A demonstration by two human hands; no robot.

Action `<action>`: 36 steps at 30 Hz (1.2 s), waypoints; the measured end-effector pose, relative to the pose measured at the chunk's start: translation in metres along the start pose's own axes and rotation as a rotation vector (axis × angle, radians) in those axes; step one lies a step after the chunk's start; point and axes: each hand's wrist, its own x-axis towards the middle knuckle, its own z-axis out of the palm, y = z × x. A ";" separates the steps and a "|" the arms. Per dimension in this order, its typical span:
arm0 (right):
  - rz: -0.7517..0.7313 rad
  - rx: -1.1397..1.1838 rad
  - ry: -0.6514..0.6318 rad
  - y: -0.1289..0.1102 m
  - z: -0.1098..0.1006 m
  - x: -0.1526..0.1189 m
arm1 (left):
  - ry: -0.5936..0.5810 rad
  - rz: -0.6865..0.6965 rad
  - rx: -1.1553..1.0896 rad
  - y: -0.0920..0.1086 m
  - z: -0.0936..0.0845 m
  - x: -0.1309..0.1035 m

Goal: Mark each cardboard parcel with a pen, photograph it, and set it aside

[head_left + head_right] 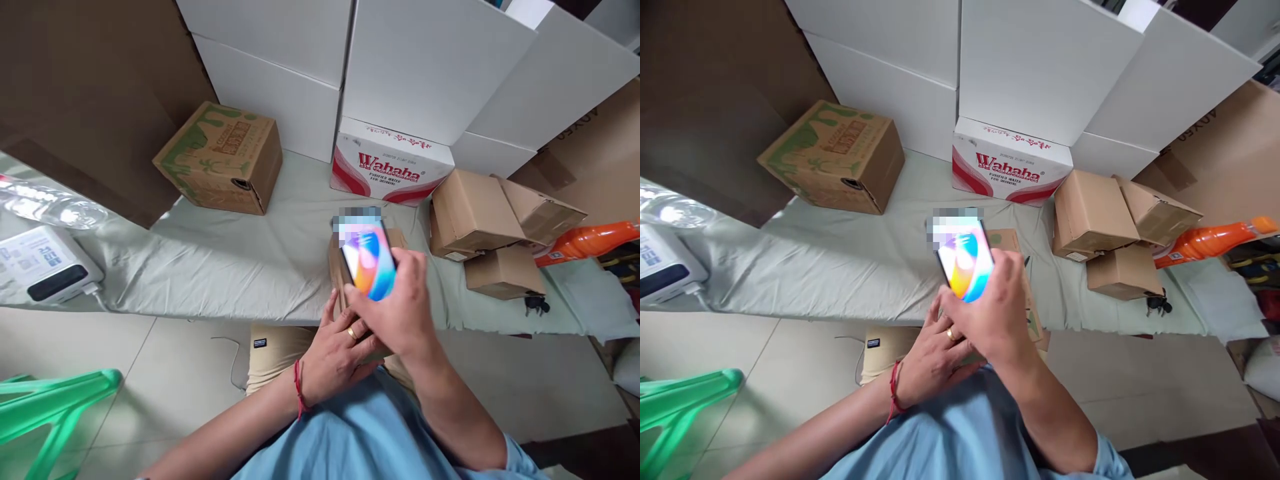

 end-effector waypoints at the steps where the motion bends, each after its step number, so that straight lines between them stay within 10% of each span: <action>1: 0.013 -0.022 0.027 0.013 -0.011 0.002 | -0.020 0.000 0.008 -0.002 -0.006 0.001; 7: 0.412 -0.321 0.070 0.132 -0.074 -0.004 | 0.025 -0.058 -0.018 -0.029 -0.059 -0.015; 12: 0.668 -0.380 -0.170 0.200 -0.061 -0.045 | 0.107 -0.317 -0.016 -0.042 -0.071 -0.041; 18: 0.742 -0.395 -0.341 0.221 -0.031 -0.058 | -0.003 -0.540 -0.016 -0.043 -0.051 -0.056; 25: 0.715 -0.414 -0.383 0.258 -0.027 -0.058 | 0.039 -0.661 -0.249 -0.088 -0.082 -0.048; 31: 0.648 -0.402 -0.395 0.290 -0.018 -0.082 | 0.495 -1.100 -0.320 -0.154 -0.109 0.001; 36: 0.507 -0.333 -0.251 0.274 -0.024 -0.089 | 0.694 -1.144 -0.219 -0.208 -0.121 0.055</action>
